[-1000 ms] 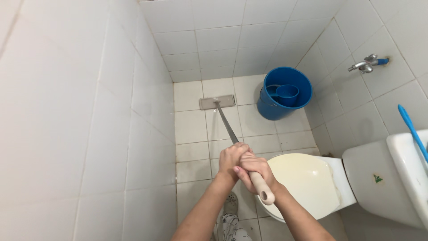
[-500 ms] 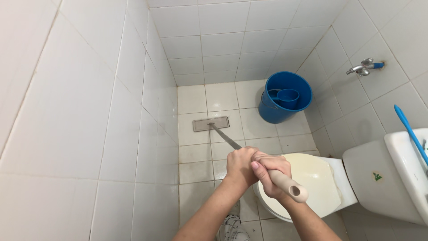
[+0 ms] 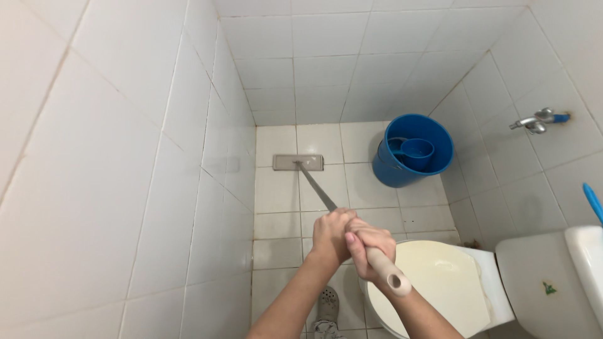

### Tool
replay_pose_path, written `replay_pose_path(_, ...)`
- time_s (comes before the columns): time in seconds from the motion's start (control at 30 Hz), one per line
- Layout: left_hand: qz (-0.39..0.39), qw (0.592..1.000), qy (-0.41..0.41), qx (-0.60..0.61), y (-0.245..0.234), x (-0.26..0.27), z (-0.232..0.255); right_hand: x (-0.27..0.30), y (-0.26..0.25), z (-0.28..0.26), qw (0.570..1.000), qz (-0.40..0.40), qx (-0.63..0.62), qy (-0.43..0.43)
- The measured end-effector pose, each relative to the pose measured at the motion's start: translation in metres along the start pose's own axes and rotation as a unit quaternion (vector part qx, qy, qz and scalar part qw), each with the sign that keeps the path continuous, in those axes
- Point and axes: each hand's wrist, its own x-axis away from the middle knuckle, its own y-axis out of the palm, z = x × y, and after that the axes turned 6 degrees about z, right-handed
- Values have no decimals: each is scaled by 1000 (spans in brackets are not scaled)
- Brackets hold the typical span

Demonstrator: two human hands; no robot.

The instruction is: The person cleans the bathroom floor by pushing water toward a floor drain with a squeegee, using both hands to maneuver the tool across the tiles.

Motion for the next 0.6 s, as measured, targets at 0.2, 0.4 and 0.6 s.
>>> replay_pose_path(0.2,58,997,-17,49,14,-39,-22,-31,0,40,1000,-20,11,3)
replay_pose_path(0.4,62,996,-25,52,32,-71,-49,-45,5,79,1000,-14,17,-3)
replay_pose_path(0.6,139,985,9,98,54,-75,-75,-45,7,105,995,-92,45,0)
